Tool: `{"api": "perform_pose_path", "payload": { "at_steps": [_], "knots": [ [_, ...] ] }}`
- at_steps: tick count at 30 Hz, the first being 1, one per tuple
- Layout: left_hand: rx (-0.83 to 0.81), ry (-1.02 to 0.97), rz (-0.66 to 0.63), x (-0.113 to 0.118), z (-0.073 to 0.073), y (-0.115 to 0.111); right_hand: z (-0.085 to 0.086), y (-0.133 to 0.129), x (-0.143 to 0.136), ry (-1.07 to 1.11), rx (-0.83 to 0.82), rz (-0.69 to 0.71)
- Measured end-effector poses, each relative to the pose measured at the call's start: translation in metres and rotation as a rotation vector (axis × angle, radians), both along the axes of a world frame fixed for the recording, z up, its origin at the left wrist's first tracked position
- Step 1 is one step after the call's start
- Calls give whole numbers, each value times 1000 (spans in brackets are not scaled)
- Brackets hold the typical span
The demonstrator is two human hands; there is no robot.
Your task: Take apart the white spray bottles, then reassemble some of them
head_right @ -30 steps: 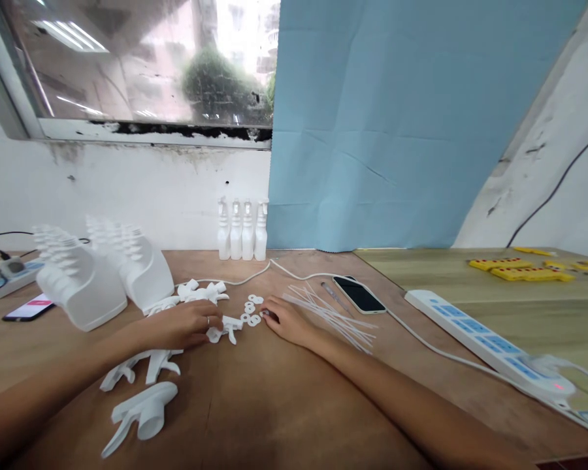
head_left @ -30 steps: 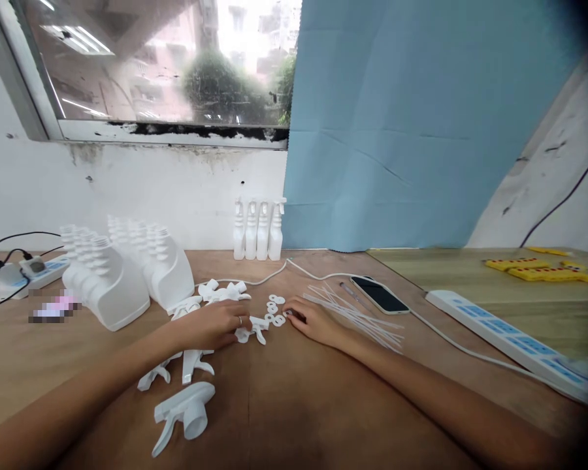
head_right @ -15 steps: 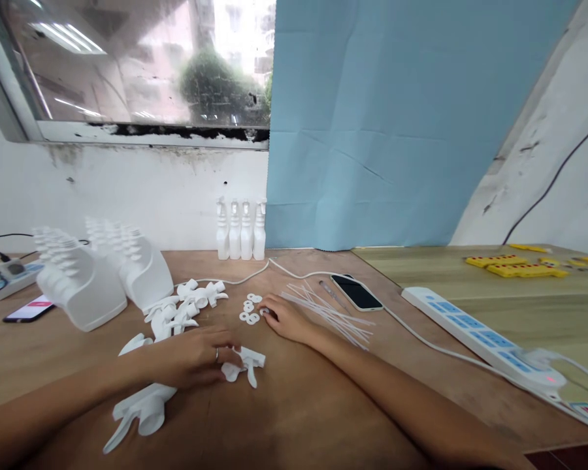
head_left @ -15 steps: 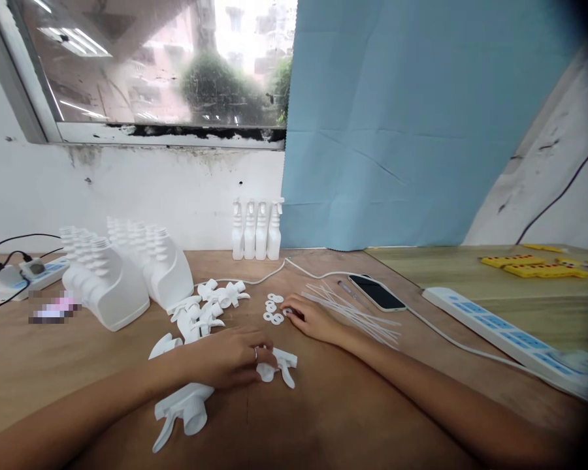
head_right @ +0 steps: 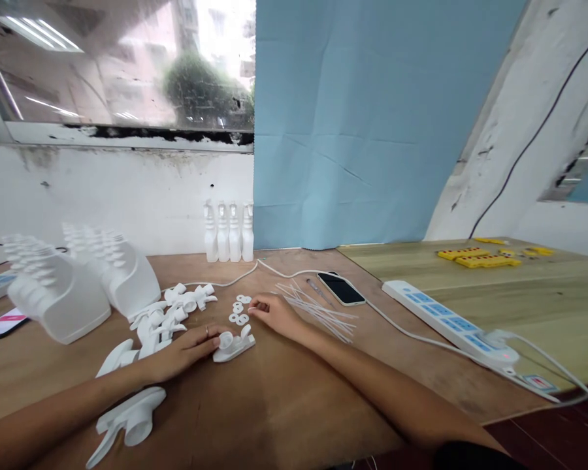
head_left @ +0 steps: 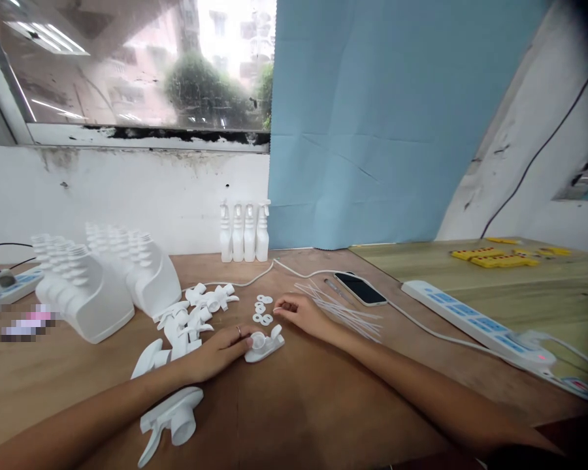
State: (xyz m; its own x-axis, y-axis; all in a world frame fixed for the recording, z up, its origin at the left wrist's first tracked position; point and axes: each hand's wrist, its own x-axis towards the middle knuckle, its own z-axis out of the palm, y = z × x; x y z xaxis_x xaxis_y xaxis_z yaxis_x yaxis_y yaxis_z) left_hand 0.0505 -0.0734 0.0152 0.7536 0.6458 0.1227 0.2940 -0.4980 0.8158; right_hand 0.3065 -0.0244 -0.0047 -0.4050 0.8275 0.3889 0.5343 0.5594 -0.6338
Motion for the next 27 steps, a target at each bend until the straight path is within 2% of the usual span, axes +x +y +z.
{"api": "perform_pose_path", "payload": {
  "at_steps": [2,6,10,14,19,23,27],
  "knots": [
    [-10,17,10,0,0,0,12,-13,-7,28,39,30],
    [19,-1,-24,2,3,-2,28,-40,-21,52,272,191],
    [51,-1,-72,3,2,-3,25,-52,-27,-64,399,376],
    [82,86,-2,4,-6,-1,17,-50,-24,-99,402,470],
    [25,151,96,5,-5,-3,14,-47,-20,-105,326,487],
    [-28,71,134,5,-5,-6,8,-46,-21,-79,327,456],
    [100,72,150,4,-10,-9,3,-45,-22,-107,314,424]
  ]
}}
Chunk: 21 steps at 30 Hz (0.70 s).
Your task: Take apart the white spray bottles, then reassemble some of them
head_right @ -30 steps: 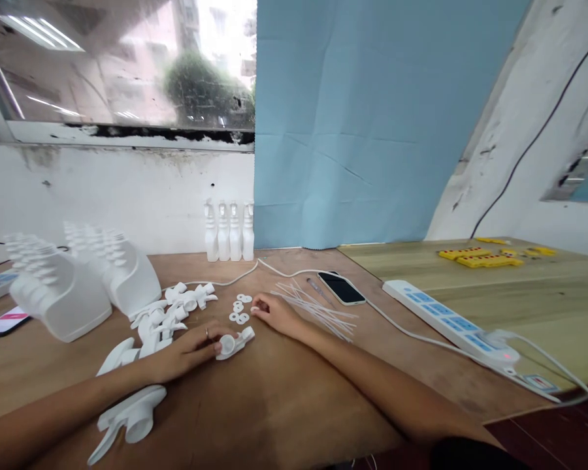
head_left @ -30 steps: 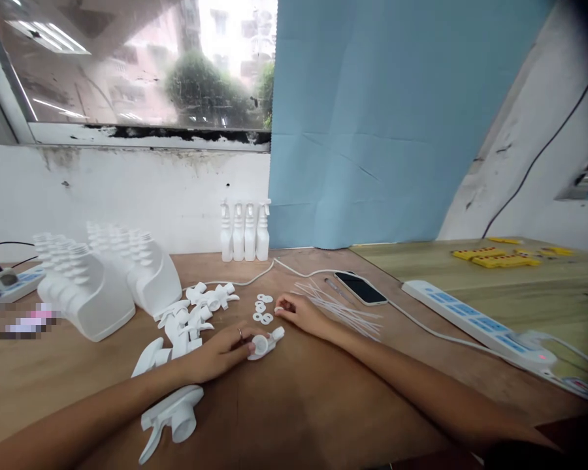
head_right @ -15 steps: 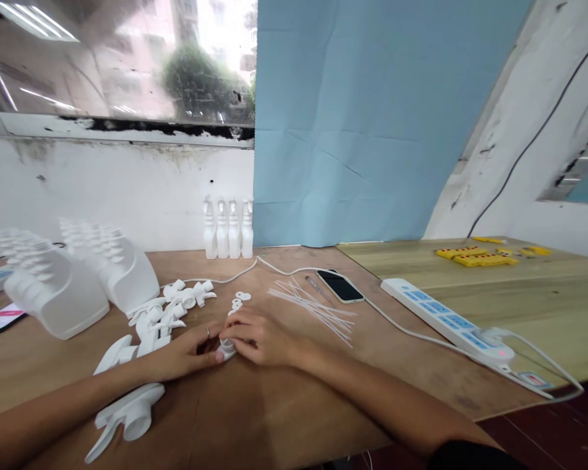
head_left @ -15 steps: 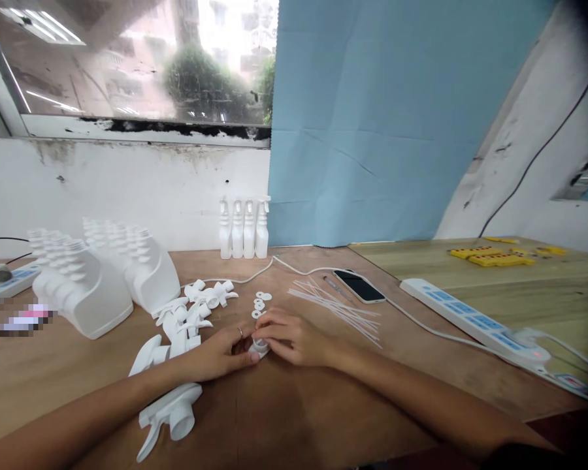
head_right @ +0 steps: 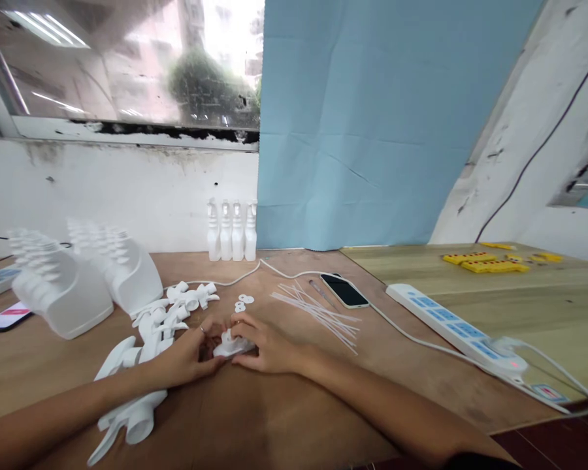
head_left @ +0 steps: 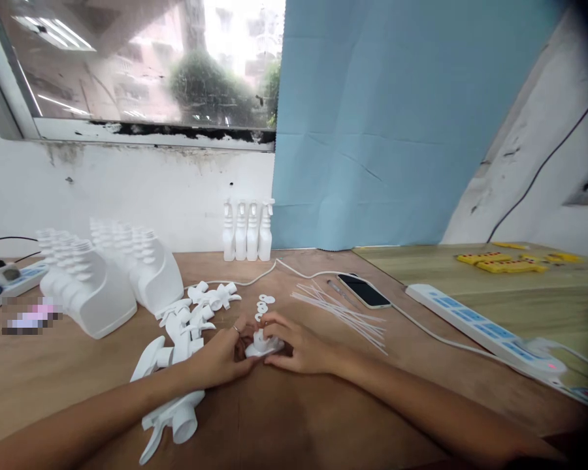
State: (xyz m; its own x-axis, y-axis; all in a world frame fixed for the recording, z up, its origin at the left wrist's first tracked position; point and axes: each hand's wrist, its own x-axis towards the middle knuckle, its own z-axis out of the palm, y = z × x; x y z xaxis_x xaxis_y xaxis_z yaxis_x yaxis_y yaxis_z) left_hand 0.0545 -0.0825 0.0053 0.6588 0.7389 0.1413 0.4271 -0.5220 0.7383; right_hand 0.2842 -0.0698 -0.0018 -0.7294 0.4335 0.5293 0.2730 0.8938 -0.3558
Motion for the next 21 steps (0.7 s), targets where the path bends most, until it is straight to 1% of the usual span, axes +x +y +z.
{"api": "perform_pose_path", "payload": {
  "at_steps": [4,9,13,17,21],
  "knots": [
    [203,88,-20,-2,-3,-2,-4,1,0,-25,-20,-29],
    [385,117,-24,-3,-5,0,-10,1,1,-29,9,-34],
    [447,137,-30,-4,-7,-1,-13,0,1,-28,14,-30],
    [496,132,-51,-6,-5,-4,-10,-2,1,-21,13,-21],
    [500,120,-62,-6,-6,-5,-8,-2,2,-54,36,16]
  ]
}}
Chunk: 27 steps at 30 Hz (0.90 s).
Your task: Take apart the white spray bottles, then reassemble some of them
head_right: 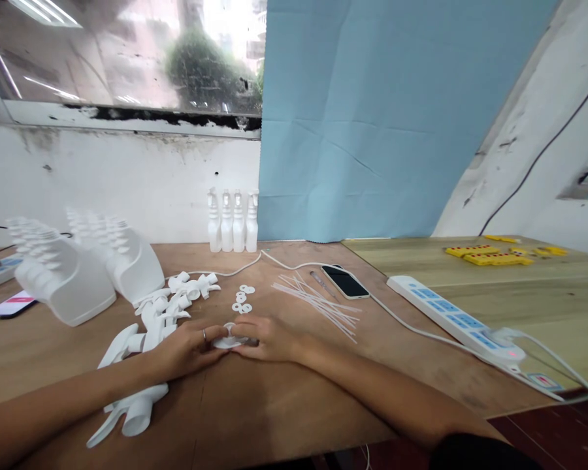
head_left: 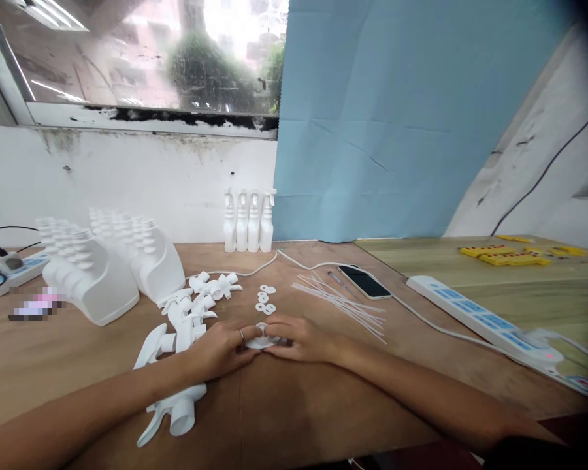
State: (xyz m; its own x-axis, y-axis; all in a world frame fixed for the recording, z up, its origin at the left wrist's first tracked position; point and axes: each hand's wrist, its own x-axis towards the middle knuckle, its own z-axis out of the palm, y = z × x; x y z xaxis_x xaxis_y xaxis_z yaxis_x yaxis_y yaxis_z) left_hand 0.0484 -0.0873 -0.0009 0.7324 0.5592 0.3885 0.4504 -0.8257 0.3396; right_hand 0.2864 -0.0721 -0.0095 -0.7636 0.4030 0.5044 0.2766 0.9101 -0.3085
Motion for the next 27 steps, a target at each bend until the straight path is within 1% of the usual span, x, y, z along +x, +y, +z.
{"api": "perform_pose_path", "payload": {
  "at_steps": [3,6,9,11,13,16,17,19,21,23,25,27],
  "knots": [
    [2,0,-3,0,-2,1,1,1,0,-10,20,15],
    [-29,22,17,1,-3,0,6,0,0,-25,-13,19],
    [-132,9,91,3,-3,0,16,0,4,-6,-6,39],
    [-197,-8,141,3,-3,0,22,3,12,30,21,-5],
    [-214,-1,152,4,-3,0,27,11,23,45,122,-90],
    [-191,5,125,3,-2,1,30,30,44,-25,374,-194],
    [-187,-2,117,3,-2,1,31,36,51,-49,425,-225],
    [-189,-11,107,3,0,2,35,46,63,-78,460,-308],
    [-195,-8,105,3,1,2,41,53,74,-103,442,-400],
    [-194,-9,103,4,3,2,48,57,82,-166,377,-484],
    [-196,-15,104,4,3,1,52,60,90,-241,254,-566],
    [-212,-10,120,4,3,0,52,64,97,-308,109,-637]
  ]
}}
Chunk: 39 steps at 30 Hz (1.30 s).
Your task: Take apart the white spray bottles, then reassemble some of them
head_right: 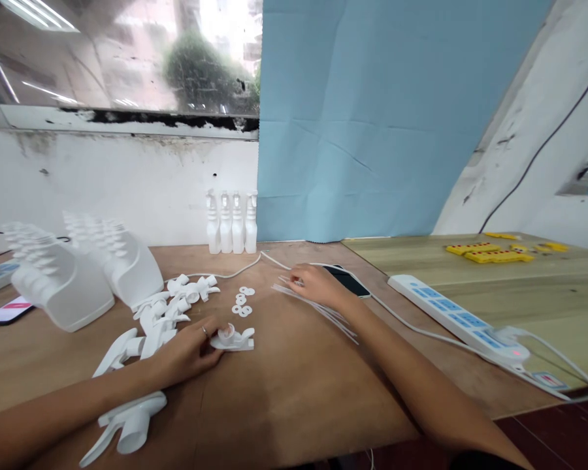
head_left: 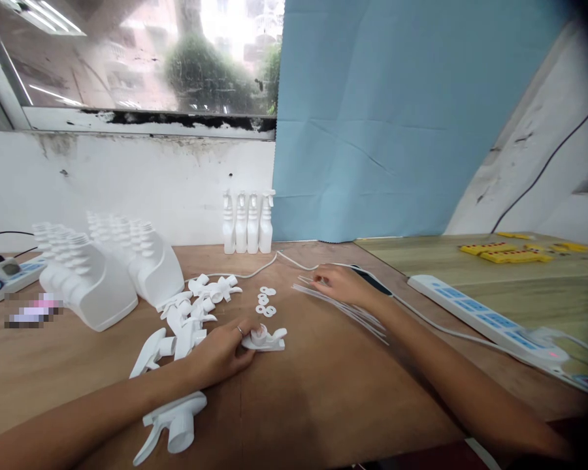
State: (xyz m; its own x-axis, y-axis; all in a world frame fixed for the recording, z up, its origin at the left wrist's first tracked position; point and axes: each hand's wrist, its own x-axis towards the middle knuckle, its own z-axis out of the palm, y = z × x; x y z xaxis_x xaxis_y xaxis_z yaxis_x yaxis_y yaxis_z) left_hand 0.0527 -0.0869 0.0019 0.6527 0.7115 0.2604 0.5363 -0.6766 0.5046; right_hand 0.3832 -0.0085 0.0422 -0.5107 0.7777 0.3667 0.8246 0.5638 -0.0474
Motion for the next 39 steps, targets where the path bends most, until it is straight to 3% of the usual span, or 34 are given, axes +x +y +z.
{"api": "perform_pose_path", "payload": {
  "at_steps": [4,17,22,27,32,35,39],
  "knots": [
    [-21,17,62,-1,-2,0,-10,8,9,-41,-152,-73],
    [98,9,-20,-5,-7,1,-29,21,12,-64,-185,-108],
    [103,16,-20,-4,-4,0,-30,20,11,-21,-171,-113],
    [103,34,-4,-5,-3,-1,-20,20,17,61,-129,-125],
    [67,55,55,-4,-5,0,2,21,31,225,-22,15],
    [25,64,79,-4,-5,0,16,16,35,378,37,12],
    [20,58,101,-4,-3,-1,25,10,29,929,-31,50]
  ]
}}
